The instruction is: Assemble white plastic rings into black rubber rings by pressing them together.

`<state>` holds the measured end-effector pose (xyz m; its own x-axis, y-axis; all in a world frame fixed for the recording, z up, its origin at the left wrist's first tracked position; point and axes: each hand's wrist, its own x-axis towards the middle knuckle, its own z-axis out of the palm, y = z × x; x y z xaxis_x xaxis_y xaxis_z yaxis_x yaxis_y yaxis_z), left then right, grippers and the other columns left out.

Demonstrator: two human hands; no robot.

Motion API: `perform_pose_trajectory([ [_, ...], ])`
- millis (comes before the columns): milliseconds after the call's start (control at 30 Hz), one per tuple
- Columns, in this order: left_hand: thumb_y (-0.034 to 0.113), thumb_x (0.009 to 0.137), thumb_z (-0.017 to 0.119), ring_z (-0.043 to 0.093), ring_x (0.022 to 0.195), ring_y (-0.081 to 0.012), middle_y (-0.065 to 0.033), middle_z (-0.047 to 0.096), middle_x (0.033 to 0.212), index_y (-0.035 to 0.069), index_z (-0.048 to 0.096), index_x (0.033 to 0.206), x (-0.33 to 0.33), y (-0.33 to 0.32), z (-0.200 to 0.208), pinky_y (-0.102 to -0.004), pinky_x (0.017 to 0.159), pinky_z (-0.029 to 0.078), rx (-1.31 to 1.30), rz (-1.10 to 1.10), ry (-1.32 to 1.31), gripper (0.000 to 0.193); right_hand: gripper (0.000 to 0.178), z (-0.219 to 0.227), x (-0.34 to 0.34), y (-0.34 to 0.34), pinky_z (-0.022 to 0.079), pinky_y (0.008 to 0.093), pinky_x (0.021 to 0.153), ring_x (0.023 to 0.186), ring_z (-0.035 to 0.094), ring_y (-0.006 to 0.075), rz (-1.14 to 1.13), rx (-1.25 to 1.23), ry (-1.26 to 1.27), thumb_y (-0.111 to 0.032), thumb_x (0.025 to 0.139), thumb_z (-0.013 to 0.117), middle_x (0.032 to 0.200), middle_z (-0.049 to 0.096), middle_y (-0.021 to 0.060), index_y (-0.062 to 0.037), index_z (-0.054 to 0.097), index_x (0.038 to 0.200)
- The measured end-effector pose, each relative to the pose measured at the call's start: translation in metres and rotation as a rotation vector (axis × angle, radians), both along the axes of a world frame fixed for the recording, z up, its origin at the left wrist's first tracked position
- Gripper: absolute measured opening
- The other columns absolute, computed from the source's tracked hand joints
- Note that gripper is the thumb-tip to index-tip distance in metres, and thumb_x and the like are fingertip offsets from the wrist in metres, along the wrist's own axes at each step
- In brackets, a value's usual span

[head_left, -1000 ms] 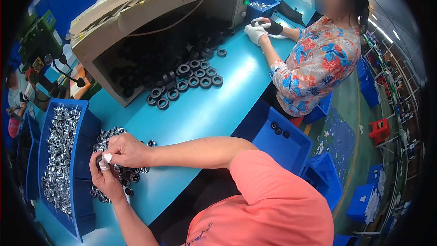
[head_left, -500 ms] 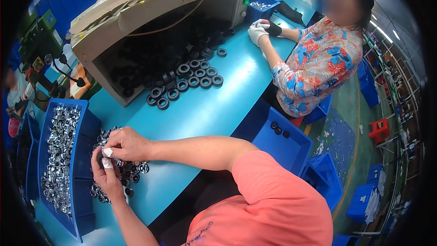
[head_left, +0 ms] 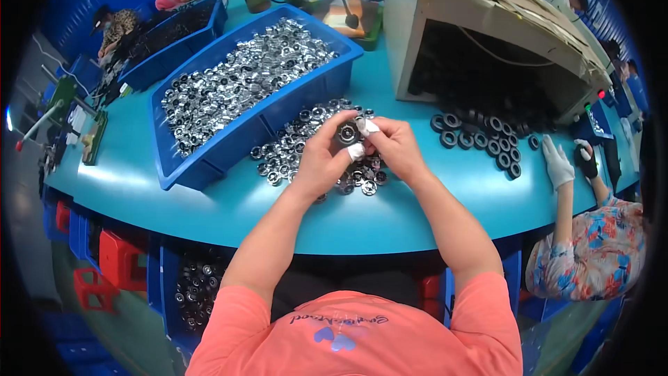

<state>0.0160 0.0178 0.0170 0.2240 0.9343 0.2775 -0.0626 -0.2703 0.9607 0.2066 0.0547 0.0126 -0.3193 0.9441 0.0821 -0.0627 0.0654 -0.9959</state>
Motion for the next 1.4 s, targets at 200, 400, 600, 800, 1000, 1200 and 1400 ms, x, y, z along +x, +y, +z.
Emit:
perform_pose_trajectory([
  [200, 0.002, 0.089, 0.072, 0.063, 0.115, -0.0174, -0.0080, 0.061, 0.132, 0.005, 0.056, 0.143, 0.001, 0.000, -0.005, -0.0325, 0.101, 0.053, 0.070, 0.100, 0.172, 0.056, 0.028, 0.021, -0.005, -0.009, 0.056, 0.0292, 0.077, 0.090, 0.069, 0.0132, -0.033, 0.153, -0.062, -0.011, 0.091, 0.073, 0.098, 0.076, 0.0095, 0.0020, 0.077, 0.115],
  [400, 0.004, 0.099, 0.060, 0.054, 0.081, -0.0081, -0.0032, 0.059, 0.108, 0.009, 0.057, 0.139, -0.006, 0.006, -0.011, -0.0229, 0.068, 0.046, -0.016, 0.048, -0.059, 0.040, 0.023, 0.066, 0.060, -0.010, 0.054, 0.0274, 0.070, 0.081, 0.066, 0.0086, -0.257, 0.161, -0.057, -0.016, 0.096, 0.071, 0.096, 0.075, 0.0028, -0.0039, 0.078, 0.114],
  [600, 0.011, 0.107, 0.049, 0.047, 0.060, -0.0027, 0.0018, 0.056, 0.082, 0.013, 0.059, 0.132, -0.009, 0.007, -0.019, -0.0180, 0.048, 0.037, -0.075, 0.064, -0.147, 0.027, 0.022, 0.115, 0.192, -0.134, 0.054, 0.0270, 0.074, 0.084, 0.068, 0.0119, -0.669, 0.373, -0.321, -0.016, 0.094, 0.071, 0.098, 0.076, 0.0052, -0.0046, 0.079, 0.112],
  [800, 0.014, 0.109, 0.049, 0.043, 0.057, -0.0007, 0.0038, 0.056, 0.077, 0.014, 0.060, 0.127, 0.000, 0.000, -0.019, -0.0169, 0.046, 0.031, 0.027, 0.095, -0.040, 0.021, 0.031, 0.011, 0.375, -0.256, 0.053, 0.0238, 0.061, 0.073, 0.062, 0.0085, -1.352, 0.120, -0.105, -0.008, 0.097, 0.062, 0.094, 0.070, 0.0042, -0.0052, 0.072, 0.126],
  [1000, 0.017, 0.109, 0.053, 0.046, 0.061, -0.0014, 0.0034, 0.056, 0.080, 0.013, 0.059, 0.131, 0.009, -0.012, -0.004, -0.0170, 0.050, 0.035, -0.036, 0.062, -0.103, 0.023, 0.033, 0.002, 0.372, -0.222, 0.050, 0.0231, 0.059, 0.067, 0.056, 0.0083, -1.460, 0.139, 0.234, -0.009, 0.097, 0.059, 0.091, 0.066, 0.0033, -0.0061, 0.068, 0.129],
  [1200, 0.020, 0.110, 0.055, 0.047, 0.062, -0.0027, 0.0026, 0.055, 0.081, 0.013, 0.059, 0.133, 0.001, -0.001, -0.019, -0.0176, 0.052, 0.037, 0.039, 0.048, -0.038, 0.025, 0.023, 0.049, 0.174, -0.108, 0.052, 0.0272, 0.070, 0.078, 0.063, 0.0120, -0.627, 0.361, -0.147, -0.009, 0.090, 0.069, 0.095, 0.070, 0.0038, -0.0057, 0.076, 0.111],
  [1400, 0.015, 0.109, 0.057, 0.045, 0.071, 0.0008, 0.0071, 0.058, 0.093, 0.011, 0.066, 0.125, -0.010, 0.011, -0.023, -0.0152, 0.057, 0.034, 0.021, 0.149, -0.107, 0.019, 0.018, 0.047, 0.025, -0.032, 0.056, 0.0330, 0.074, 0.082, 0.069, 0.0217, -0.286, 0.635, -0.267, -0.013, 0.087, 0.073, 0.093, 0.070, 0.0094, -0.0039, 0.075, 0.103],
])
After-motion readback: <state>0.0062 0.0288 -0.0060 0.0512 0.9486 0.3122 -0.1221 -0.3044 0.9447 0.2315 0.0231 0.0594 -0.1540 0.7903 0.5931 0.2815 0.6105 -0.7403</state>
